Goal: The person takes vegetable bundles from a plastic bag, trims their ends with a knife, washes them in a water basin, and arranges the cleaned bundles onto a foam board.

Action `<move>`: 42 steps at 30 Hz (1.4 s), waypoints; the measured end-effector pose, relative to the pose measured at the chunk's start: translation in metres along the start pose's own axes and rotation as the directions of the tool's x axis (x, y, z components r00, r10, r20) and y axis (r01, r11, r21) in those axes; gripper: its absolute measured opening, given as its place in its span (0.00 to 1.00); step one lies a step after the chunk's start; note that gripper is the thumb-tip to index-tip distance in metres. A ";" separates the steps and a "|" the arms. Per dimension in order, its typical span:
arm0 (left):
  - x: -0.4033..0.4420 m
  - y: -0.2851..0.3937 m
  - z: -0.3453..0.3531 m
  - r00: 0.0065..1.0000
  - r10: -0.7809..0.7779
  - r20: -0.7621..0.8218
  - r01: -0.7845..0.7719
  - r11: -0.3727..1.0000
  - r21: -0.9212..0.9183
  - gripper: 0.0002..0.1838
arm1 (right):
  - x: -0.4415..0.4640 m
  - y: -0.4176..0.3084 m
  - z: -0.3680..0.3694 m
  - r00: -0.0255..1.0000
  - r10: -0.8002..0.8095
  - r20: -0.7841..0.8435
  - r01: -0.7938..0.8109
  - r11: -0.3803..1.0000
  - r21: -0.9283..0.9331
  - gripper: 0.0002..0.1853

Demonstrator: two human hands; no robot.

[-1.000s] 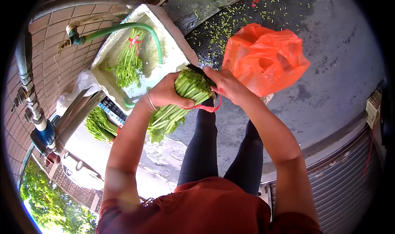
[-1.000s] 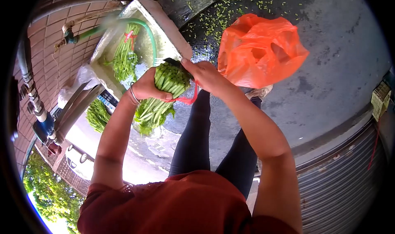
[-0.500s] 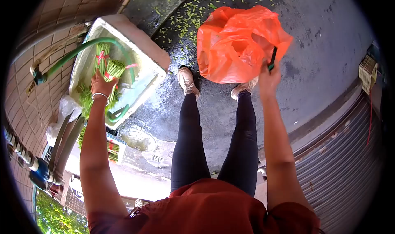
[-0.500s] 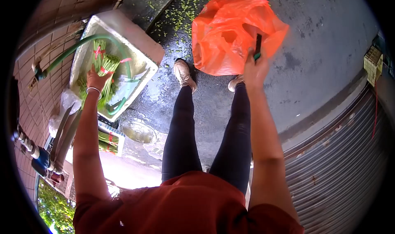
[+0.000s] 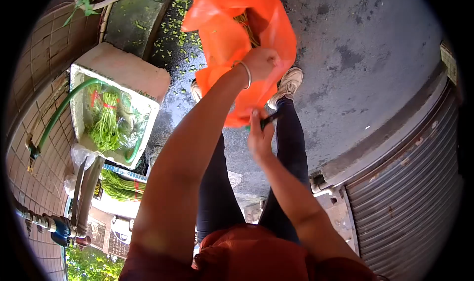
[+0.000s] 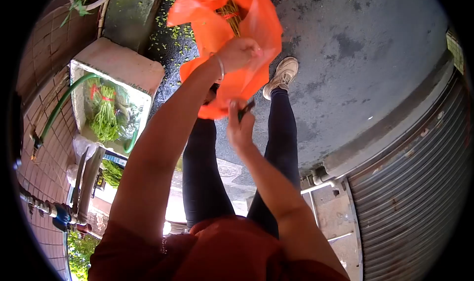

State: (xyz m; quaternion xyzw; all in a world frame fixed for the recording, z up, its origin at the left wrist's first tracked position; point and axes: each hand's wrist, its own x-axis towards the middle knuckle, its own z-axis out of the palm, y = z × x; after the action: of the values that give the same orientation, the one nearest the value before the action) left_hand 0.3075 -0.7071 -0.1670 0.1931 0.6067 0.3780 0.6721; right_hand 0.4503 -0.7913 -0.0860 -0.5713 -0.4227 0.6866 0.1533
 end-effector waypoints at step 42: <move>0.035 -0.179 -0.065 0.854 -0.292 -0.432 0.512 0.624 0.590 0.25 | 0.049 -0.013 -0.080 0.938 0.262 0.227 -0.231 0.961 -0.154 0.13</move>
State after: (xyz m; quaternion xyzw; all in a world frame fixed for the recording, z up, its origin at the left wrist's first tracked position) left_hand 0.2932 -0.8083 -0.3312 0.2269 0.8227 -0.0116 0.5210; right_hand 0.5052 -0.7174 -0.1076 -0.5389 -0.4054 0.7380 -0.0234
